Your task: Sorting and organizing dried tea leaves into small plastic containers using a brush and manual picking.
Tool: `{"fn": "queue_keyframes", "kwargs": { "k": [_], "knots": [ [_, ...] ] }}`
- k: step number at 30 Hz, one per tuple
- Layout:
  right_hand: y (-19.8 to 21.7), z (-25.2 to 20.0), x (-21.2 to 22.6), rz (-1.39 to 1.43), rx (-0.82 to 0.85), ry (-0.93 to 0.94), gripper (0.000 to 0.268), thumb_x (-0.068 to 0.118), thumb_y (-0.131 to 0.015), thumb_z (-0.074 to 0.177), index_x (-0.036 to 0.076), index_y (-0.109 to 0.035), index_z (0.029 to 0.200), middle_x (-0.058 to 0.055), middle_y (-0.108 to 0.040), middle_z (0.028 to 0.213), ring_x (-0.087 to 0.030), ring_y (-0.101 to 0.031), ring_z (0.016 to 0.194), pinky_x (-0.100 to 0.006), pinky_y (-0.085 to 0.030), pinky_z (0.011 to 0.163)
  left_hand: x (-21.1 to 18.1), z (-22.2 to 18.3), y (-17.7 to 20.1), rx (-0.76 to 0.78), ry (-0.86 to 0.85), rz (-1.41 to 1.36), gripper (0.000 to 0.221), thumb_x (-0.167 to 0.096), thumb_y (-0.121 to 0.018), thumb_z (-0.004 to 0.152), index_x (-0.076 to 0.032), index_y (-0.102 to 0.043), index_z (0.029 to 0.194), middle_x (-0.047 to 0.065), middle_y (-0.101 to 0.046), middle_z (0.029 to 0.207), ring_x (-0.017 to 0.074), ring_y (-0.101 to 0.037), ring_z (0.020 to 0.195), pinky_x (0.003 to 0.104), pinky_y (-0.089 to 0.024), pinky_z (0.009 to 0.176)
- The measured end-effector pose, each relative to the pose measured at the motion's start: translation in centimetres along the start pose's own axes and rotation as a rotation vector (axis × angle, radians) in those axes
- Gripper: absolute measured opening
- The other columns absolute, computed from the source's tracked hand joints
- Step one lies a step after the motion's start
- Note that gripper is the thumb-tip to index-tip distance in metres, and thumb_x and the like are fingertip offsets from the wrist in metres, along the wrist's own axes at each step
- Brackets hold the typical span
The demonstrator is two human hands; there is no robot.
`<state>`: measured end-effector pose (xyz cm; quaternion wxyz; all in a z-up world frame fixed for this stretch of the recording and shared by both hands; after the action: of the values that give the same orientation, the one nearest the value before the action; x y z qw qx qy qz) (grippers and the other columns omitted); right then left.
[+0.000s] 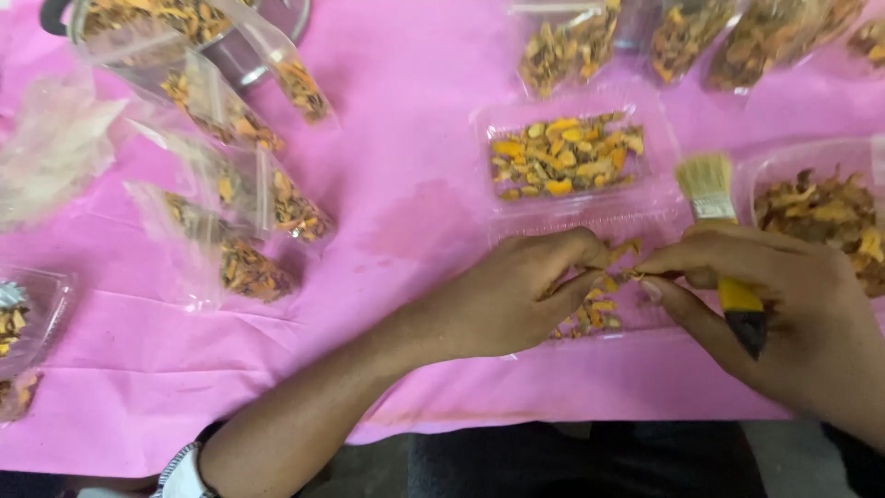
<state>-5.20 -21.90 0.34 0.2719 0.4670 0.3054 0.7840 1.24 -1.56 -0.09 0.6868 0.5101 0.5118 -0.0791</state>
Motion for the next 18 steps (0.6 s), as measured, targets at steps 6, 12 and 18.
{"fn": "queue_keyframes", "kwargs": {
  "k": [6, 12, 18],
  "knots": [
    [-1.1, 0.1, 0.2, 0.3, -0.031, -0.165, 0.018, 0.007, -0.081, 0.081, 0.01, -0.081, 0.099, 0.002, -0.059, 0.063, -0.006, -0.044, 0.055, -0.023, -0.036, 0.052, 1.1, -0.5, -1.1, -0.147, -0.182, -0.228, 0.007, -0.017, -0.051, 0.105, -0.013, -0.058, 0.107, -0.001, -0.064, 0.093, 0.0117, -0.061, 0.082, 0.029, -0.049, 0.072],
    [-0.9, 0.6, 0.7, 0.356, 0.011, -0.217, 0.015, 0.01, -0.079, 0.084, 0.01, -0.085, 0.097, 0.003, -0.054, 0.062, -0.006, -0.042, 0.056, -0.023, -0.032, 0.053, 1.8, -0.7, -1.5, -0.098, -0.22, -0.553, 0.01, -0.017, -0.051, 0.108, -0.01, -0.058, 0.106, -0.002, -0.057, 0.092, 0.0085, -0.053, 0.08, 0.025, -0.045, 0.07],
    [-1.0, 0.5, 0.7, 0.367, -0.006, -0.241, 0.01, 0.01, -0.079, 0.084, 0.009, -0.083, 0.093, 0.003, -0.045, 0.06, -0.007, -0.037, 0.055, -0.023, -0.029, 0.051, 0.6, -1.0, -1.1, -0.104, -0.125, -0.533, 0.011, -0.006, -0.047, 0.103, -0.011, -0.057, 0.102, -0.004, -0.053, 0.085, 0.0068, -0.048, 0.074, 0.025, -0.041, 0.065]
  ]
}}
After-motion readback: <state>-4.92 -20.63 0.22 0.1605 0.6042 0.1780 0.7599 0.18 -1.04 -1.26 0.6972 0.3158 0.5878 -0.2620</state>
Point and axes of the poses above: each hand's wrist, its own z-axis towards the middle knuckle, its own y-axis out of the back of the hand, x = y × z, the point moved 2 cm from there along z, towards the middle knuckle
